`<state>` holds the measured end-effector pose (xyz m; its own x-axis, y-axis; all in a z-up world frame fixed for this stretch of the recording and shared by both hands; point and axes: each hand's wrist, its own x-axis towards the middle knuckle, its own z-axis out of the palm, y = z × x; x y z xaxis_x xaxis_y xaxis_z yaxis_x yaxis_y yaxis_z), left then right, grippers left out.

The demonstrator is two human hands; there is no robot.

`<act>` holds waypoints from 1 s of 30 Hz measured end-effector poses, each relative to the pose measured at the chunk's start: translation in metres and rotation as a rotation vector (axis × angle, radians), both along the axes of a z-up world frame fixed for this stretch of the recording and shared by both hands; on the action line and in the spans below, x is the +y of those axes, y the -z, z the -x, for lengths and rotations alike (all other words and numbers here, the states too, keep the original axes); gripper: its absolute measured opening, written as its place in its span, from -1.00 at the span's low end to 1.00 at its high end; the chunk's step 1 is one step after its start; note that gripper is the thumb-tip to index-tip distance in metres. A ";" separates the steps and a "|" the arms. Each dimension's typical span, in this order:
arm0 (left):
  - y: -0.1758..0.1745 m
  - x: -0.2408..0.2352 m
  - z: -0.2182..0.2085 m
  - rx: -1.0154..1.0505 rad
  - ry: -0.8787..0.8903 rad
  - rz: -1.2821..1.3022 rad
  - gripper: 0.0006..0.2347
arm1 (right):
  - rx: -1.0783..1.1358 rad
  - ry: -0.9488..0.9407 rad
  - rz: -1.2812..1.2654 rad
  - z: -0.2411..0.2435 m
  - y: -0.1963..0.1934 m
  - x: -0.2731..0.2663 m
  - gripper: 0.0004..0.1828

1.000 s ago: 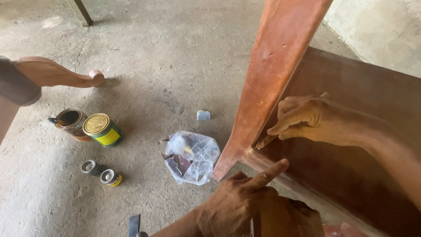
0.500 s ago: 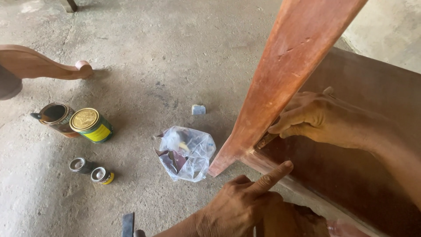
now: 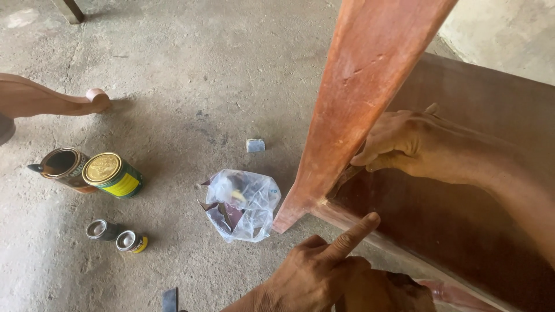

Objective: The person kneels on a concrete floor finishing a wooden chair, applying stain to the chair frame and seat edges with a small applicator stick, then wiping and smoothing the surfaces with a foam pad. Cans of stain and a plastic bag of supplies sit on the floor beside them.

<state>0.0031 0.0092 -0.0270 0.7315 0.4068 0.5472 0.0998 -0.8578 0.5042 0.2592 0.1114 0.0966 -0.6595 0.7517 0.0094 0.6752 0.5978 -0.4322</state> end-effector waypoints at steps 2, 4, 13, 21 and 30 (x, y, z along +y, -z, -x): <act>-0.004 0.000 0.001 0.001 0.014 0.011 -0.73 | -0.226 0.183 0.091 0.001 -0.005 0.000 -0.73; -0.004 0.001 0.001 0.005 0.013 0.010 -0.73 | -0.153 0.058 -0.020 -0.007 0.000 0.002 -0.75; -0.008 0.000 0.005 -0.024 0.000 -0.034 -0.77 | -0.195 0.195 -0.162 -0.034 -0.017 -0.012 -0.68; -0.022 -0.009 0.007 0.008 -0.015 0.071 -0.80 | 0.169 0.533 0.193 -0.028 -0.011 -0.056 -0.72; -0.020 -0.018 0.018 0.058 0.012 0.026 -0.51 | -0.057 0.659 0.189 0.013 0.005 -0.094 -0.74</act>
<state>-0.0152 -0.0089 -0.0074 0.7663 0.4113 0.4935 0.1195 -0.8460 0.5197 0.2457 0.0171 0.0918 -0.0592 0.9814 -0.1825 0.8968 -0.0280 -0.4414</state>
